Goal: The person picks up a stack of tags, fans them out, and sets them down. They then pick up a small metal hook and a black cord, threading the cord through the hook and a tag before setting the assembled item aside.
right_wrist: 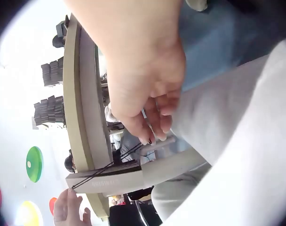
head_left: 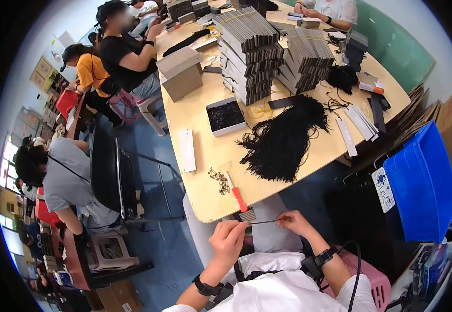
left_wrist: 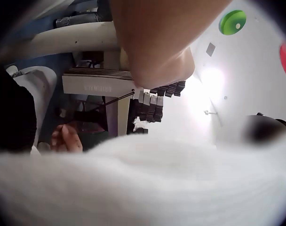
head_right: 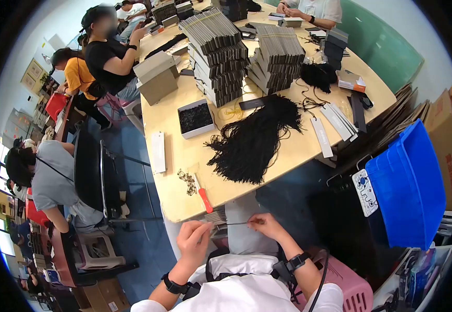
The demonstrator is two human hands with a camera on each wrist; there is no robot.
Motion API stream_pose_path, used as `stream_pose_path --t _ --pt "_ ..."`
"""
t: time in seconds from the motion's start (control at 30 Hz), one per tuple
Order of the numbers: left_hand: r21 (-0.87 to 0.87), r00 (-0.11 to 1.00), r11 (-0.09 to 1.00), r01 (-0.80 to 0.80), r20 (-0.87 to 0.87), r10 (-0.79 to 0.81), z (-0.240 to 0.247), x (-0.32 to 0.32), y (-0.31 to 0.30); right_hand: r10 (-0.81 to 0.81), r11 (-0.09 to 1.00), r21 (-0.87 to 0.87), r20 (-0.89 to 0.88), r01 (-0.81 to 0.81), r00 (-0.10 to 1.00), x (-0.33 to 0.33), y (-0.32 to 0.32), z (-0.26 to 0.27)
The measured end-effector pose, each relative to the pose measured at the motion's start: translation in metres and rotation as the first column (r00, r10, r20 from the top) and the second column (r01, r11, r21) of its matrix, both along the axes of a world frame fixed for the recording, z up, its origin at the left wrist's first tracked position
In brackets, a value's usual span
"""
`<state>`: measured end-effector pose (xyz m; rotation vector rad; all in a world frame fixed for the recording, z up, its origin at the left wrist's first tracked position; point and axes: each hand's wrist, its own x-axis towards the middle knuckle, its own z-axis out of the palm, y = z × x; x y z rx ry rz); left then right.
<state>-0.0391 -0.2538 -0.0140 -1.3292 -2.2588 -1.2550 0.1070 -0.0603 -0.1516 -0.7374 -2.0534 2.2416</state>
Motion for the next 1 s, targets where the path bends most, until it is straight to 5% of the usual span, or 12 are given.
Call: stream_pose_path --t 0.2,0.37,0.7,0.9,1.0 --pt "-0.116 0.996 0.991 -0.063 -0.07 0.055 0.004 0.008 0.0 0.091 0.995 -0.047 0.076 -0.088 0.993 0.011 -0.003 -0.002" --pt "-0.097 0.984 0.987 -0.128 0.116 0.139 0.004 0.018 0.005 0.105 0.993 -0.06 0.091 -0.1 0.99 0.023 -0.008 -0.002" --pt "-0.066 0.987 0.996 -0.063 0.142 0.072 -0.013 0.028 -0.002 0.074 0.99 -0.125 0.035 -0.069 0.997 0.029 -0.016 0.004" --pt "-0.068 0.962 0.994 -0.087 0.253 0.102 -0.016 0.034 0.0 0.072 0.992 -0.107 0.046 -0.067 0.996 0.035 -0.021 0.012" --pt "-0.039 0.886 0.997 -0.073 0.456 0.083 -0.011 0.034 0.002 0.055 0.993 -0.104 0.054 -0.049 0.997 0.037 -0.022 0.013"
